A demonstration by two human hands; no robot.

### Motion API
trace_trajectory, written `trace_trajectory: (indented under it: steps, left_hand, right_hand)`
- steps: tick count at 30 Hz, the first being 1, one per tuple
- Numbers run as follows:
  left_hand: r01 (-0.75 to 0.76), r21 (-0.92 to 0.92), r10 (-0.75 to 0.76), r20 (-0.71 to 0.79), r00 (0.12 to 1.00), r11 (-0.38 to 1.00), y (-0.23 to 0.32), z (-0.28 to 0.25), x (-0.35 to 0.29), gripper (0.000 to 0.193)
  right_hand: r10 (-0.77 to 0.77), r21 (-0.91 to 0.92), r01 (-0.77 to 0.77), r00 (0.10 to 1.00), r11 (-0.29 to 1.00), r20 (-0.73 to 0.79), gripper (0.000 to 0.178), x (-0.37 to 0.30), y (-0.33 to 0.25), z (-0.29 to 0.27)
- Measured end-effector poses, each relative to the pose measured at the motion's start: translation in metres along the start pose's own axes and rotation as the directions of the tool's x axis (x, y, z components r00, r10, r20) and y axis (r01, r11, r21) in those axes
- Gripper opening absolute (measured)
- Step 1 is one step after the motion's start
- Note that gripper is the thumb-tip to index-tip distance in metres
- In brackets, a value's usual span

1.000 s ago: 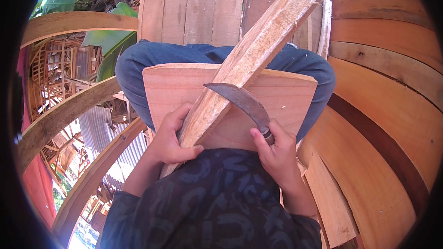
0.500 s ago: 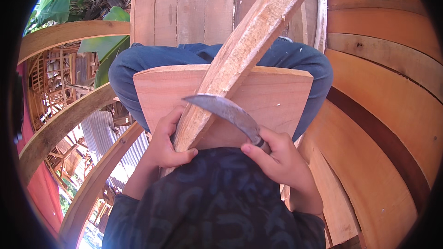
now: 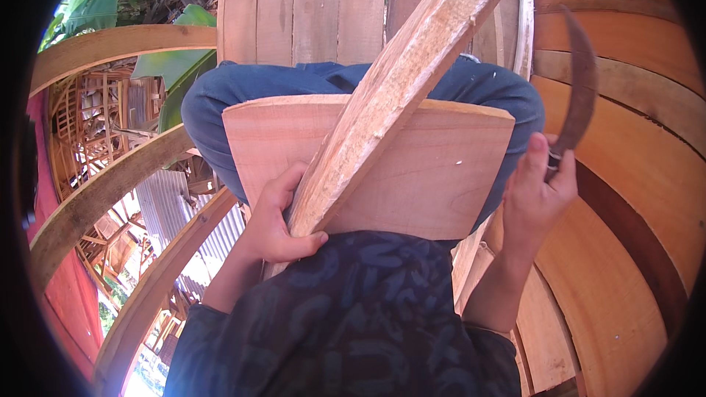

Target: The person sits cross-legged and uses a curved knife to shave and shape a long wooden plank resting on their lap. The person repeatedly draws the blade along the wood to remove thin shavings, gradually smoothing the surface.

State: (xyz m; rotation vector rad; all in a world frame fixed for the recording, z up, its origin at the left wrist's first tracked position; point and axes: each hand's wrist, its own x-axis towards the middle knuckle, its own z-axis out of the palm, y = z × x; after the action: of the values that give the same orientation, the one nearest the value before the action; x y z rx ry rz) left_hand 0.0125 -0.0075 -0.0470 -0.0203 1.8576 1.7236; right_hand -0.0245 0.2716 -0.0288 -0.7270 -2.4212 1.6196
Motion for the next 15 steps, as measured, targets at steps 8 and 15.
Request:
trace_trajectory:
  steps: [8,15]
  left_hand:
    - [0.012,-0.014,-0.012,0.009,1.0,1.0,0.003,0.001,0.0,0.058]
    - [0.136,-0.009,-0.135,0.074,0.988,0.991,0.003,-0.005,-0.002,0.073]
  right_hand:
    - [0.265,-0.068,-0.315,0.642,0.947,0.72,0.024,-0.045,-0.019,-0.002]
    - [0.131,-0.158,-0.046,0.797,0.986,0.59,0.026,-0.053,0.001,0.011]
